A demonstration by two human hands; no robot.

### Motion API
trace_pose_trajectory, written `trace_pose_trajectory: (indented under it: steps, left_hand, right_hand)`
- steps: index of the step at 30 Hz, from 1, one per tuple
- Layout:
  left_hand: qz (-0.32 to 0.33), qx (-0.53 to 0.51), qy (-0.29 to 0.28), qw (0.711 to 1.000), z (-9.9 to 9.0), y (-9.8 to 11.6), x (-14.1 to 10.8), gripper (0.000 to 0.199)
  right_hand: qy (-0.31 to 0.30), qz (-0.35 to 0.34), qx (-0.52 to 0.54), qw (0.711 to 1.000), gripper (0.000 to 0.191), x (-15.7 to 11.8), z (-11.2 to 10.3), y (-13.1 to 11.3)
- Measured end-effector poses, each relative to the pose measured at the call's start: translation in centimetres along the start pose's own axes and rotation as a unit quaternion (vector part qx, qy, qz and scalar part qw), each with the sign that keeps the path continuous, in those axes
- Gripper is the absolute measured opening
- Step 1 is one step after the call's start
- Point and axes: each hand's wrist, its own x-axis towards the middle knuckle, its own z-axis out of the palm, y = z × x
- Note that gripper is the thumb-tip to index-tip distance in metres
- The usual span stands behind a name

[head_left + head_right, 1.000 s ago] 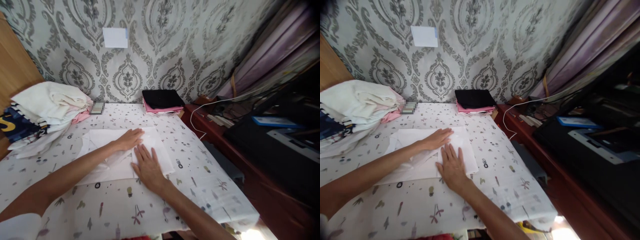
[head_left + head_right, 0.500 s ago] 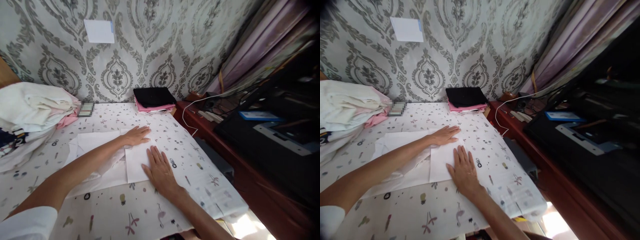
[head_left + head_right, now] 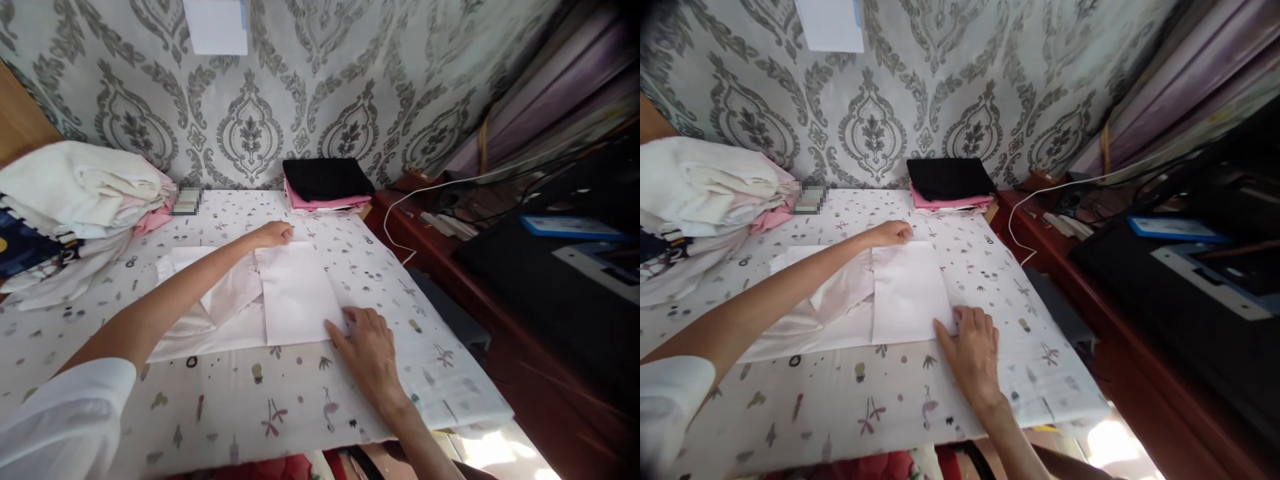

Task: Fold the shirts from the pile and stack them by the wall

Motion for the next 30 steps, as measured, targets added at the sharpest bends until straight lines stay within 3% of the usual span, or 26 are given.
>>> trace_pose_trajectory:
  steps: [6,9,12,15,18,21,25,28,30]
  left_hand:
    - [-0.042,-0.033,-0.065,0.996,-0.6,0.8,1.3,0.02]
    - [-0.037,-0.069,-0.068,0.995,-1.2,1.6,0.8,0.014]
    - [-0.018,-0.104,-0.047,0.993,-3.2,1.8,-0.8,0.013]
    - [0.003,-0.152,-0.001,0.988,-6.3,1.0,-3.6,0.014]
    - [-0.02,-0.233,0.036,0.972,-9.1,-1.1,-7.3,0.02]
    - [-0.088,-0.324,0.036,0.941,-9.9,-4.3,-11.5,0.023]
    - [-0.164,-0.44,0.058,0.881,-8.5,-9.0,-16.6,0.013]
    - [-0.176,-0.483,0.092,0.853,-7.7,-11.6,-18.9,0.01]
    - [-0.177,-0.502,0.114,0.839,-7.8,-12.7,-19.8,0.015]
  right_hand:
    - [-0.053,0.041,0.094,0.993,0.029,0.8,-0.9,-1.3]
    - [-0.069,0.097,0.227,0.967,0.031,0.7,-1.7,-2.4]
    - [-0.061,0.12,0.338,0.932,0.033,0.5,-3.0,-4.6]
    - [-0.026,0.061,0.389,0.919,0.027,0.6,-4.4,-8.2]
    - [-0.019,-0.042,0.397,0.917,0.02,0.7,-5.0,-12.4]
    - [-0.083,-0.134,0.4,0.903,0.016,0.4,-3.5,-16.7]
    - [-0.195,-0.227,0.376,0.877,0.013,-0.6,1.2,-21.3]
    - [-0.229,-0.275,0.319,0.878,0.015,-1.3,4.1,-23.2]
    - [-0.241,-0.281,0.292,0.882,0.015,-1.5,4.9,-23.6]
